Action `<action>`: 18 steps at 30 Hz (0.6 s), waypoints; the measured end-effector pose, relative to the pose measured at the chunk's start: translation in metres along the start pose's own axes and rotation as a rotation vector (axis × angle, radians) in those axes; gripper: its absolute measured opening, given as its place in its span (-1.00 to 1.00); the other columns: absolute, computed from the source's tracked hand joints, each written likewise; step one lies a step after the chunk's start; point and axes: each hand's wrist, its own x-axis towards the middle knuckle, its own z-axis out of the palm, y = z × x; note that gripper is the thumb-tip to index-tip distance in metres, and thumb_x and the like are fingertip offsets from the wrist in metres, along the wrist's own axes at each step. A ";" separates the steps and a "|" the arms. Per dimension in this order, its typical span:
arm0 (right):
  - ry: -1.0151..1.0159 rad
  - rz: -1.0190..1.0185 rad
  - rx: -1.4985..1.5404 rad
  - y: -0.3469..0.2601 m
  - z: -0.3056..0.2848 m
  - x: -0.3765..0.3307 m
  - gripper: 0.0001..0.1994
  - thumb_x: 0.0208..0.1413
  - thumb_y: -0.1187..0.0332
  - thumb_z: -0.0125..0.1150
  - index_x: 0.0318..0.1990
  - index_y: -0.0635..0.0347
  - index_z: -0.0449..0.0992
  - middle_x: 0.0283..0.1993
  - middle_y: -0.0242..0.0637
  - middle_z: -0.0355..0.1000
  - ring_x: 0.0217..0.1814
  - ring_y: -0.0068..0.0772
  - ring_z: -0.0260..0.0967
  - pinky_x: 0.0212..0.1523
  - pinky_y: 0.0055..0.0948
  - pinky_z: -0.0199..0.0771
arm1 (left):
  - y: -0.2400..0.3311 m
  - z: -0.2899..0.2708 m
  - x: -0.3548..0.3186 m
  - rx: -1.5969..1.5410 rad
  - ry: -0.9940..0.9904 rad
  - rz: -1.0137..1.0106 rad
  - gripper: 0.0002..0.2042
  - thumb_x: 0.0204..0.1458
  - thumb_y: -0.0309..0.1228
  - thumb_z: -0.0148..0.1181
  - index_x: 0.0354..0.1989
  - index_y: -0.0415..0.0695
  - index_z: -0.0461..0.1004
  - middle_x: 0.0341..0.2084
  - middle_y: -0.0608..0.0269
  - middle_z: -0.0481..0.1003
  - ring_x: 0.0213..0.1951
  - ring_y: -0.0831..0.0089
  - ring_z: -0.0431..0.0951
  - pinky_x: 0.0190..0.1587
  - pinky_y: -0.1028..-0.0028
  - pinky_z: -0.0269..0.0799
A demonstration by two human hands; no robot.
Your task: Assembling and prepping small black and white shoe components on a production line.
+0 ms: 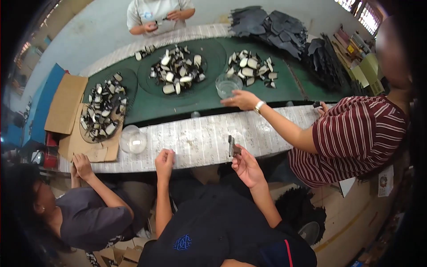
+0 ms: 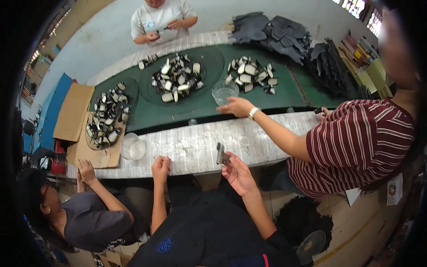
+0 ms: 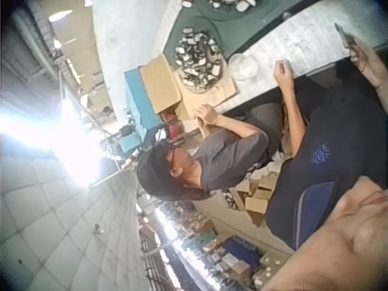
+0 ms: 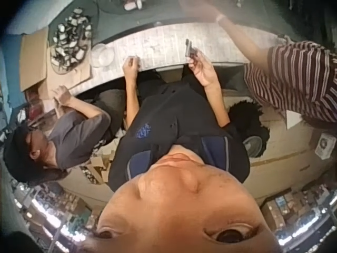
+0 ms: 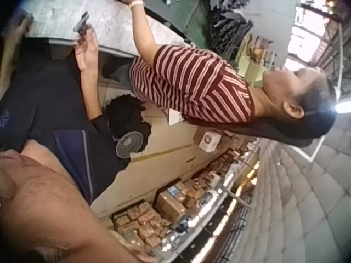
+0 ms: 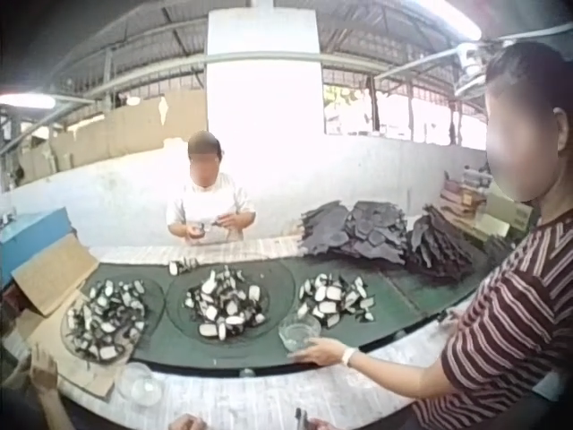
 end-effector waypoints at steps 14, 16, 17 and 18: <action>0.114 -0.191 -0.029 -0.026 -0.067 0.078 -0.68 0.27 0.35 0.08 0.14 0.15 0.33 -0.16 -0.34 0.44 -0.23 -0.46 0.39 -0.22 -0.44 0.45 | -0.006 -0.013 0.000 -0.103 -0.054 0.062 -0.82 0.18 -0.45 0.13 -0.45 -0.26 0.45 -0.65 0.55 0.30 -0.60 0.80 0.15 -0.56 0.66 -0.01; 0.065 -0.172 0.035 -0.028 -0.070 0.085 -0.68 0.28 0.36 0.06 0.16 0.14 0.31 -0.16 -0.34 0.43 -0.20 -0.45 0.37 -0.25 -0.45 0.44 | -0.008 -0.016 0.000 -0.112 -0.069 0.033 -0.82 0.18 -0.45 0.13 -0.45 -0.25 0.45 -0.65 0.55 0.30 -0.60 0.80 0.16 -0.56 0.66 -0.01; 0.078 -0.176 0.034 -0.027 -0.070 0.086 -0.68 0.28 0.36 0.06 0.16 0.14 0.31 -0.16 -0.34 0.43 -0.20 -0.45 0.37 -0.25 -0.45 0.44 | -0.007 -0.017 0.002 -0.113 -0.068 0.020 -0.82 0.18 -0.45 0.14 -0.46 -0.25 0.44 -0.65 0.55 0.30 -0.60 0.81 0.16 -0.56 0.66 0.00; 0.090 -0.164 -0.021 -0.027 -0.071 0.086 -0.68 0.28 0.36 0.06 0.15 0.14 0.31 -0.17 -0.33 0.42 -0.21 -0.45 0.37 -0.25 -0.45 0.44 | -0.006 -0.015 0.002 -0.091 -0.051 0.030 -0.82 0.18 -0.45 0.14 -0.46 -0.25 0.44 -0.67 0.56 0.28 -0.61 0.81 0.14 -0.57 0.66 -0.01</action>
